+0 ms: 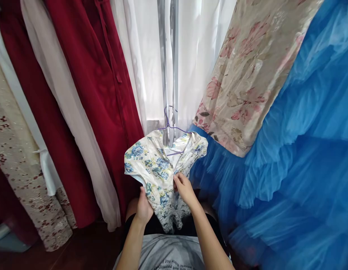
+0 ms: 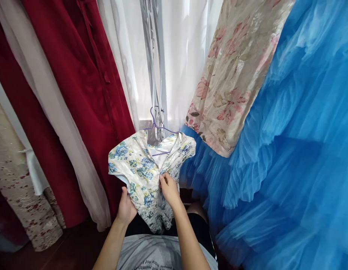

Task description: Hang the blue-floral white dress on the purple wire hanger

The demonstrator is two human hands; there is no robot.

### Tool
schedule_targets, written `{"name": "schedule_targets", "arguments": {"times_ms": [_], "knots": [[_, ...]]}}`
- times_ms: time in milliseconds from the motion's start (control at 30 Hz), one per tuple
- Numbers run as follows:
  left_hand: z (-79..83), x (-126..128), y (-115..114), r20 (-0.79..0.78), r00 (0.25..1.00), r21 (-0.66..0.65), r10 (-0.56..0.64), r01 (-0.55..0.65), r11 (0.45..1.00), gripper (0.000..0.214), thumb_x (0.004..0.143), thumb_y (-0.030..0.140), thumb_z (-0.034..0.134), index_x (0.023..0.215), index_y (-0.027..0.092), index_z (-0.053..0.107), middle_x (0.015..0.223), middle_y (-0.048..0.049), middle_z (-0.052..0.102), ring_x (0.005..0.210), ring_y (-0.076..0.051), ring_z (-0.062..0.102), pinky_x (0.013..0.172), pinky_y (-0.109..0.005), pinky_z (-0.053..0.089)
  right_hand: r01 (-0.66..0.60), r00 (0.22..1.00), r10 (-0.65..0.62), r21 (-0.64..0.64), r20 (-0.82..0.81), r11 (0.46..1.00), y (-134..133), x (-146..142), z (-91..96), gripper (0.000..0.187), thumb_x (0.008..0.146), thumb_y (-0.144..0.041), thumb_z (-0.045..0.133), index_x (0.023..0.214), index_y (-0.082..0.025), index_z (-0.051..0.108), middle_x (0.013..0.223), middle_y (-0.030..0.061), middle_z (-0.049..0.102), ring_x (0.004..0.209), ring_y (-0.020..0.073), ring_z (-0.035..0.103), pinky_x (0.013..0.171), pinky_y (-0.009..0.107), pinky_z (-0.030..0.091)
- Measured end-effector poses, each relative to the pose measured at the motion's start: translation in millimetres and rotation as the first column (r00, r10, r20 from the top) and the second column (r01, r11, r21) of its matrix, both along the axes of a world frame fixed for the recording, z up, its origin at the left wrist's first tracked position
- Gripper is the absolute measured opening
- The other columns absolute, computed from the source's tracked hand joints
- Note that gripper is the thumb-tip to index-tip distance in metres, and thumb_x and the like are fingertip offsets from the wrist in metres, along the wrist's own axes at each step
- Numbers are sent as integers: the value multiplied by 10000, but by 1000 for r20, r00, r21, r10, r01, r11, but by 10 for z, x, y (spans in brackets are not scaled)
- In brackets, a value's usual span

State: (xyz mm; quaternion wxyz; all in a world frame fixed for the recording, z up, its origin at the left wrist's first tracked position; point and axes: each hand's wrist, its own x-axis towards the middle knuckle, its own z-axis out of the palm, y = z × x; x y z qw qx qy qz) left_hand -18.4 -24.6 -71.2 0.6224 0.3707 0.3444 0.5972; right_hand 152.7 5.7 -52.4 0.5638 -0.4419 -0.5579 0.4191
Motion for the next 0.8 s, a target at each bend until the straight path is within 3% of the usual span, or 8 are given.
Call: {"name": "schedule_targets", "arguments": {"times_ms": [100,167,333,433,600,733,800], "knots": [[8,0,-11,-63,994,-31,90,-92,995,667,595,471,886,1196,261,687,1175,-102,738,1196,-340,647,1017,-467,516,-29,996,32,31,-79,999,-88,-2,-20,292,872,-426,581,665,-223,542,561,-38,507,532,151,464,542,266,357],[-6,-49,39,-145,977,-5,156,-159,987,598,603,390,891,1148,235,702,1159,-100,744,1158,-325,670,1005,-442,520,11,991,-7,29,-137,1000,-171,44,-34,263,848,-362,572,632,-216,538,549,-40,473,516,142,426,521,264,318],[-91,-209,186,-235,874,215,426,-381,899,416,709,408,811,1071,226,713,1138,-65,749,1151,-291,666,1022,-390,495,130,976,-126,6,-178,992,-323,180,-59,249,794,-257,533,551,-213,497,520,-38,420,505,133,367,509,272,261],[-85,-143,151,-183,906,222,382,-340,914,414,732,375,775,1118,243,700,1146,-49,743,1156,-269,658,1014,-369,495,69,981,-70,-13,-183,998,-326,155,-63,244,821,-287,538,589,-218,517,508,-42,442,487,132,382,499,269,271],[-19,140,14,-148,972,134,180,-160,978,349,694,337,724,1026,225,726,1028,-66,757,1090,-292,668,935,-378,526,-183,978,166,-145,-127,972,-94,-60,28,333,893,-542,527,804,-225,583,561,-19,595,466,151,480,453,260,298],[-25,118,38,-155,975,87,161,-149,985,369,695,375,699,1034,229,706,1021,-78,744,1070,-309,667,915,-396,527,-139,982,128,-78,-140,987,67,-182,87,325,877,-478,559,682,-220,526,532,-29,555,447,123,433,458,257,296],[-48,2,82,-153,955,106,255,-240,965,389,729,378,681,1093,242,664,1088,-78,716,1101,-302,650,934,-396,515,-94,980,84,-47,-183,994,37,-139,51,291,854,-396,565,632,-214,522,507,-39,510,446,112,388,464,256,278]]}}
